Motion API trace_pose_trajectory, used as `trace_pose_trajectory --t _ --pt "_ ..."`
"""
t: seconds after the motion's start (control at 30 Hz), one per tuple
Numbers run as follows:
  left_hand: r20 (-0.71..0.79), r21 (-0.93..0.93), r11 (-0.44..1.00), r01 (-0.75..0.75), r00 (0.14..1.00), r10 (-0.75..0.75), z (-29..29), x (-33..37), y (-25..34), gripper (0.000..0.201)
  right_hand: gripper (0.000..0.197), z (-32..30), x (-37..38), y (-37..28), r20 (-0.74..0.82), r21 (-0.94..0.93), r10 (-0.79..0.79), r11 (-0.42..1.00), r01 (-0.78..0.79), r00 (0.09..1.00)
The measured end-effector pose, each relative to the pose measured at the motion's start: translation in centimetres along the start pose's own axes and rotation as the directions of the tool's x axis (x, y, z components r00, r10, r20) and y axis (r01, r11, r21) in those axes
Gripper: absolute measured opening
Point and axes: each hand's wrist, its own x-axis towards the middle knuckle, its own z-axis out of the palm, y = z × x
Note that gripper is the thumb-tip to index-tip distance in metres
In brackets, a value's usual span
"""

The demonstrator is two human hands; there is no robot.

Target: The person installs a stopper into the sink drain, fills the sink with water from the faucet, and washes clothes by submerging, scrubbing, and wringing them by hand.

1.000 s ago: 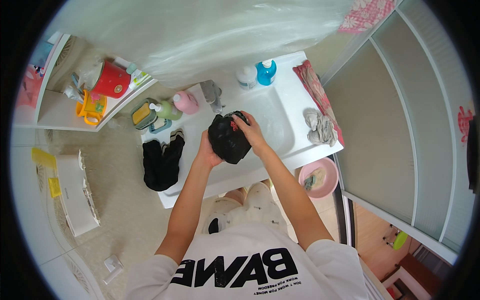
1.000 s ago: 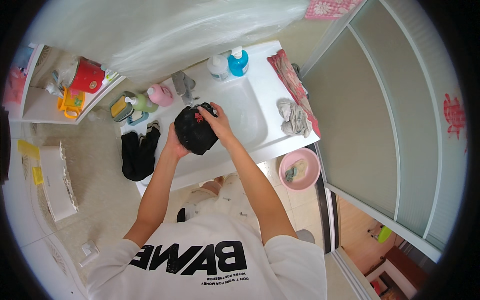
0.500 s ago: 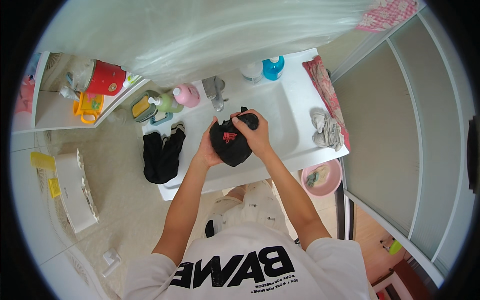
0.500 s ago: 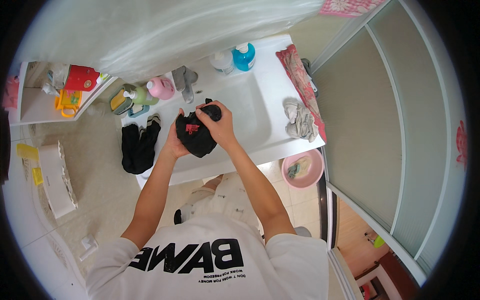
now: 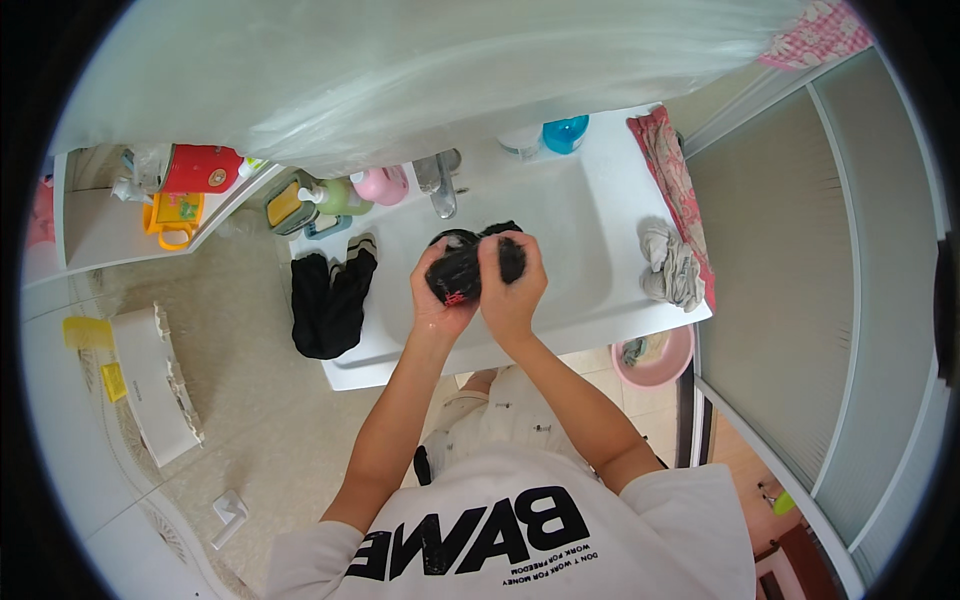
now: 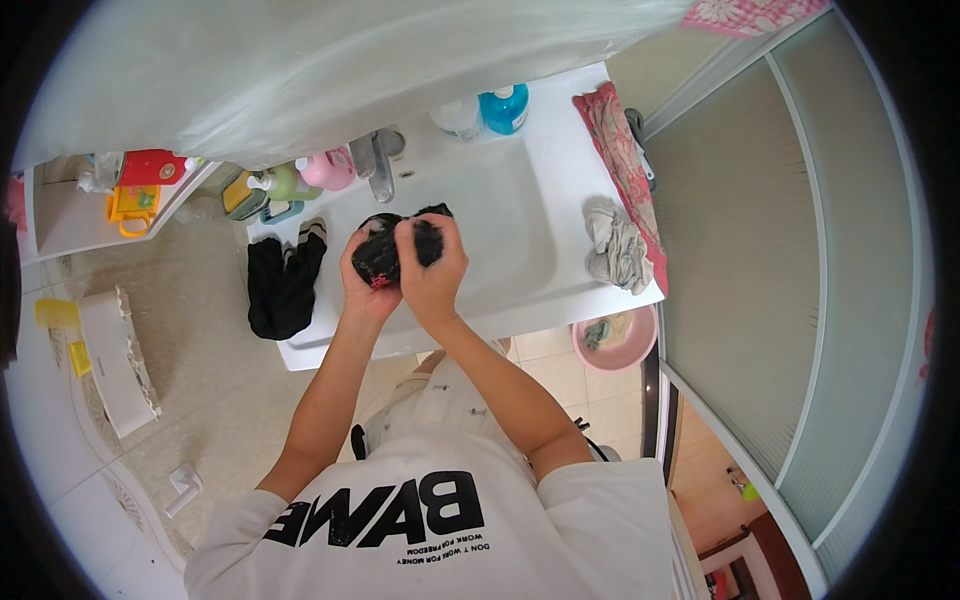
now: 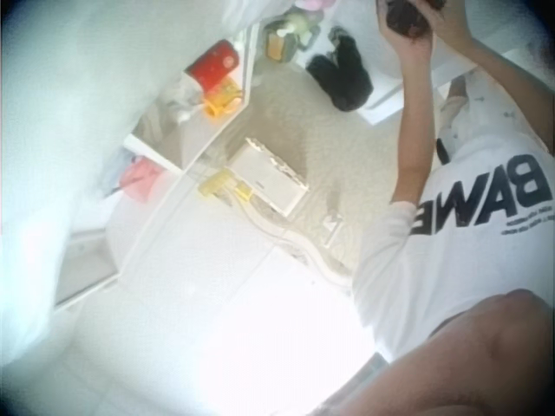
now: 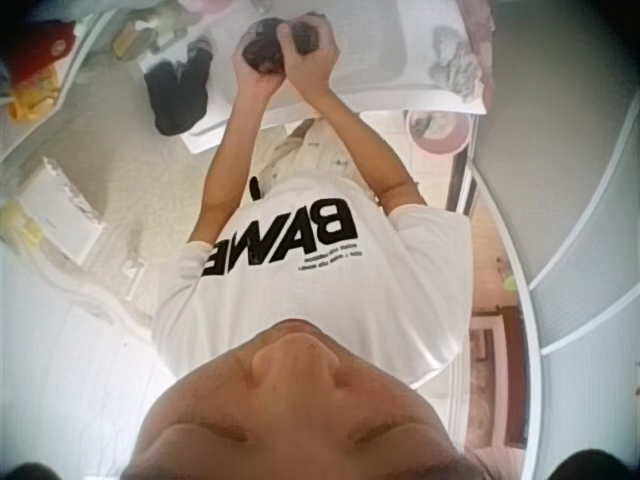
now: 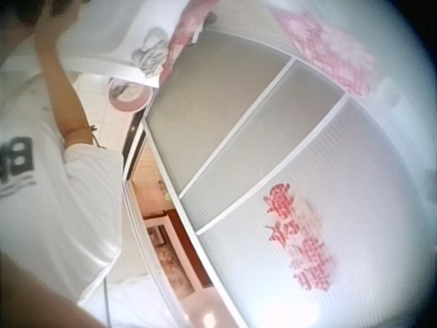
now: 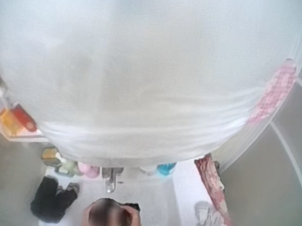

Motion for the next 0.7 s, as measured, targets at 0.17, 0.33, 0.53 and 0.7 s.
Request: trace_pose_trajectory --t 0.17,0.33,0.53,0.7 --pt "-0.077 0.230 0.931 -0.283 0.949 0.307 1.0 1.8 -1.8 0.013 0.029 0.5 2.0 2.4 -0.098 0.323 0.380 0.887 -0.331 0.920" --pt "0.255 0.636 0.484 -0.601 0.756 0.603 0.4 3.1 -2.1 0.020 0.023 0.5 2.7 3.0 0.163 0.642 0.812 0.343 -0.685 0.560" --pt "0.678 0.705 -0.212 -0.677 0.556 0.481 0.1 3.3 -0.9 0.020 0.021 -0.6 3.7 5.7 0.492 0.446 0.814 0.067 -0.892 0.308" --pt "0.560 0.824 -0.214 -0.524 0.700 0.443 -0.1 1.9 -0.6 0.038 0.022 -1.0 3.6 5.9 0.514 0.398 0.789 0.130 -0.908 0.338"
